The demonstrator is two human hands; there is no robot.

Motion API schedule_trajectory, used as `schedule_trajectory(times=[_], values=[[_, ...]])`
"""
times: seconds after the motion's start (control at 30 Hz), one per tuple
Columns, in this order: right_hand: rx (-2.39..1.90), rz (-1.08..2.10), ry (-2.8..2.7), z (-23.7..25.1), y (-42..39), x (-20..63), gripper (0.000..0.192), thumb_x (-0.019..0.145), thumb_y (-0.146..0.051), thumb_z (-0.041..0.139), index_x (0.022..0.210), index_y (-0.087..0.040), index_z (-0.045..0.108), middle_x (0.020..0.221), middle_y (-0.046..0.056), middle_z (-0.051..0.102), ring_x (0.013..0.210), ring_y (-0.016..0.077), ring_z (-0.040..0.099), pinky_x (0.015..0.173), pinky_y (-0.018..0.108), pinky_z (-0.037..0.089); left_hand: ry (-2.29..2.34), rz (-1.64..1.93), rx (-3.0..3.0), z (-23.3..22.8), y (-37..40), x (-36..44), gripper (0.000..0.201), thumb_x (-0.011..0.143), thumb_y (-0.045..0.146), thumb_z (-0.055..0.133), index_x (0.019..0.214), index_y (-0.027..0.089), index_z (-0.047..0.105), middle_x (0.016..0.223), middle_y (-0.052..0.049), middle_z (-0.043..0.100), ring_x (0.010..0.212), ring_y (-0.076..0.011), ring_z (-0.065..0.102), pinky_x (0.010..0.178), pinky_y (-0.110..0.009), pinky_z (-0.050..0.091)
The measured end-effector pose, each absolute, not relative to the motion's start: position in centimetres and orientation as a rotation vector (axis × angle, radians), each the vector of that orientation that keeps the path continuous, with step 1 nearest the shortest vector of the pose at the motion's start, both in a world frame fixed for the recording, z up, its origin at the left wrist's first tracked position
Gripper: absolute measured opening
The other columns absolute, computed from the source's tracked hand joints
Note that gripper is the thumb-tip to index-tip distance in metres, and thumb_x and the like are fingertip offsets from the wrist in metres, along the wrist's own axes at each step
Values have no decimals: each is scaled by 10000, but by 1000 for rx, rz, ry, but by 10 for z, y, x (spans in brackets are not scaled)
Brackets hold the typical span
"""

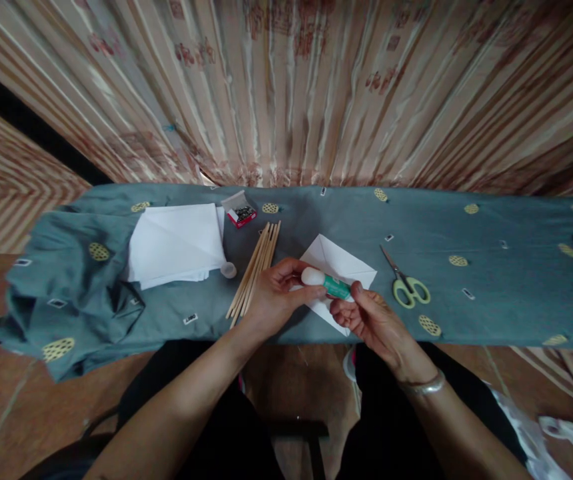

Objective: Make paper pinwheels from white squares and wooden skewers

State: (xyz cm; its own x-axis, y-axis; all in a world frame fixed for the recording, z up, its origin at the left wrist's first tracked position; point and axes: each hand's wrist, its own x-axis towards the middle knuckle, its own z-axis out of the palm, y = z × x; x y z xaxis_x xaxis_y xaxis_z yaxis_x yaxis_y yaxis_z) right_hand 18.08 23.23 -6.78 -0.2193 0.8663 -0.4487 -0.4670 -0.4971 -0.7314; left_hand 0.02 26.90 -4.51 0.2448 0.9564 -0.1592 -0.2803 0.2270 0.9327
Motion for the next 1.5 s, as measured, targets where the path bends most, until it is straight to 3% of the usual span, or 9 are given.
schedule_trajectory(times=[0.2, 0.37, 0.53, 0.73, 0.93, 1.1, 1.5], values=[[-1076, 1889, -569, -69, 230, 181, 425, 682, -553, 805, 760, -138, 753, 649, 54, 736, 531, 100, 644, 520, 178, 515, 898, 1062, 895, -46, 269, 1, 333, 535, 257, 868, 764, 149, 651, 722, 16, 660, 688, -124, 609, 691, -262, 478], [-929, 1887, -473, -72, 232, 177, 257, 673, -391, 860, 769, -195, 722, 748, 30, 761, 616, 108, 666, 582, 192, 550, 905, 1080, 827, -50, 268, 9, 328, 513, 237, 863, 743, 144, 650, 702, 19, 662, 677, -115, 608, 692, -252, 483], [-858, 1903, -407, -70, 233, 171, 309, 652, -391, 871, 830, -192, 715, 693, -7, 727, 606, 84, 647, 599, 167, 550, 852, 1070, 849, -58, 267, 13, 355, 563, 301, 854, 811, 150, 652, 768, 1, 682, 754, -144, 640, 771, -297, 515], [-1141, 1481, -575, -56, 251, 202, 276, 599, -366, 900, 736, -220, 710, 691, -22, 741, 664, 104, 688, 627, 177, 562, 967, 1031, 1562, -71, 271, 4, 456, 748, 294, 744, 1173, 191, 617, 1204, -109, 653, 1099, -246, 613, 981, -440, 484], [-1311, 1199, -727, -50, 269, 223, 307, 619, -436, 865, 746, -216, 690, 708, -15, 717, 639, 120, 668, 565, 215, 525, 1003, 651, 2396, -87, 271, 8, 485, 872, 311, 636, 1331, 179, 550, 1483, -192, 448, 1439, -354, 306, 1140, -597, 280], [-1526, 928, -1170, -57, 268, 217, 242, 716, -416, 779, 826, -220, 690, 730, -10, 705, 646, 139, 636, 623, 276, 512, 1011, 513, 2544, -94, 264, 16, 528, 859, 424, 652, 1340, 236, 546, 1529, -181, 385, 1473, -371, 225, 1151, -638, 193], [-1794, 535, -1649, -55, 263, 204, 295, 769, -452, 706, 922, -201, 683, 773, 31, 723, 640, 176, 648, 620, 306, 488, 1024, 492, 2544, -97, 262, 16, 502, 833, 458, 673, 1279, 243, 586, 1501, -164, 430, 1449, -391, 276, 1148, -640, 207]])
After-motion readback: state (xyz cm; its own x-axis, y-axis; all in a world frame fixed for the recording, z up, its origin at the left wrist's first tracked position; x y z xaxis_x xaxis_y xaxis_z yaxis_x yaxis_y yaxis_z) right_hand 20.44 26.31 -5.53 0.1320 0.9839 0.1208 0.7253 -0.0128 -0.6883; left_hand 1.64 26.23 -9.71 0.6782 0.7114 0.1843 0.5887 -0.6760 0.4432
